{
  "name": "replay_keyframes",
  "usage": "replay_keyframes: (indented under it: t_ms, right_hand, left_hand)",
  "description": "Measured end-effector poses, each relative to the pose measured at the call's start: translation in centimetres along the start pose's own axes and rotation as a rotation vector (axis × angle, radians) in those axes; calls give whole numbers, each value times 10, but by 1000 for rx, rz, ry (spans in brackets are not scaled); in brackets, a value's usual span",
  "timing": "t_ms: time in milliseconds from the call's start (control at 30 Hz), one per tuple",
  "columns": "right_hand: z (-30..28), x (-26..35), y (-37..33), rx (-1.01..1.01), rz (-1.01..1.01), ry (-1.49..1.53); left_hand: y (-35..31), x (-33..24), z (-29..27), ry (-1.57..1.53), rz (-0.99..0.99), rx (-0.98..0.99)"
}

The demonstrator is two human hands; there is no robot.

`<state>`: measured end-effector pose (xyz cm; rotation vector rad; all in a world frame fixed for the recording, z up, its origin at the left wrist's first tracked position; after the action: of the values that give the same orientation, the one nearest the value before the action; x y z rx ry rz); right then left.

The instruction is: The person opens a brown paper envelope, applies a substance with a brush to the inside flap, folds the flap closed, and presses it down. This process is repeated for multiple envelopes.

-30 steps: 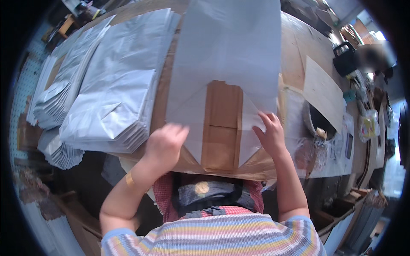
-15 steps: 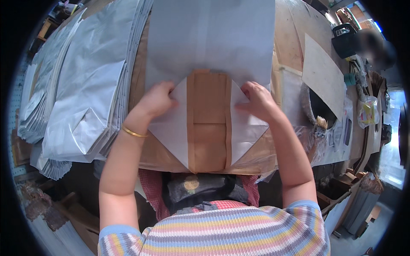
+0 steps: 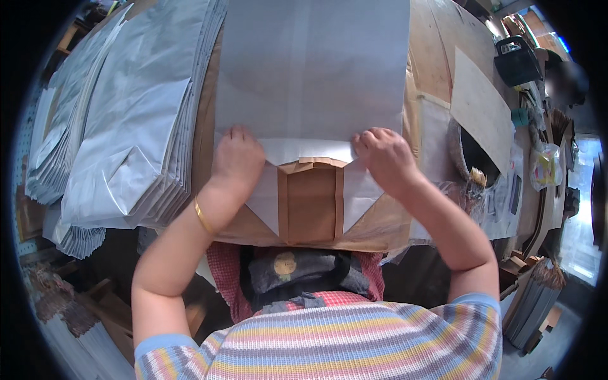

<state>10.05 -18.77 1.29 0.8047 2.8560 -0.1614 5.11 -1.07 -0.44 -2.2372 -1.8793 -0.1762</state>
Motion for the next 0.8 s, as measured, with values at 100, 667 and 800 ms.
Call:
replay_keyframes:
  t_ms: [100, 667, 800]
  right_hand:
    - [7, 39, -3, -163, 42, 319]
    - [33, -45, -11, -494, 510, 1305]
    - [32, -47, -12, -556, 556, 1240]
  left_hand:
    - [-13, -40, -10, -302, 189, -112]
    - [-19, 55, 28, -1243, -167, -269]
    - [-1, 30, -33, -866, -172, -532]
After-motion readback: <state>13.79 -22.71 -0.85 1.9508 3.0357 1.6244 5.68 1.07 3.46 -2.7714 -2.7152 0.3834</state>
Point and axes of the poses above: each hand's wrist, its own y-axis towards the middle knuckle, its own z-axis out of the palm, x = y × z, the point moved 10 cm from there along y, towards the middle knuckle, and after that the axes turned 6 degrees about -x, right-handed, at the moved point
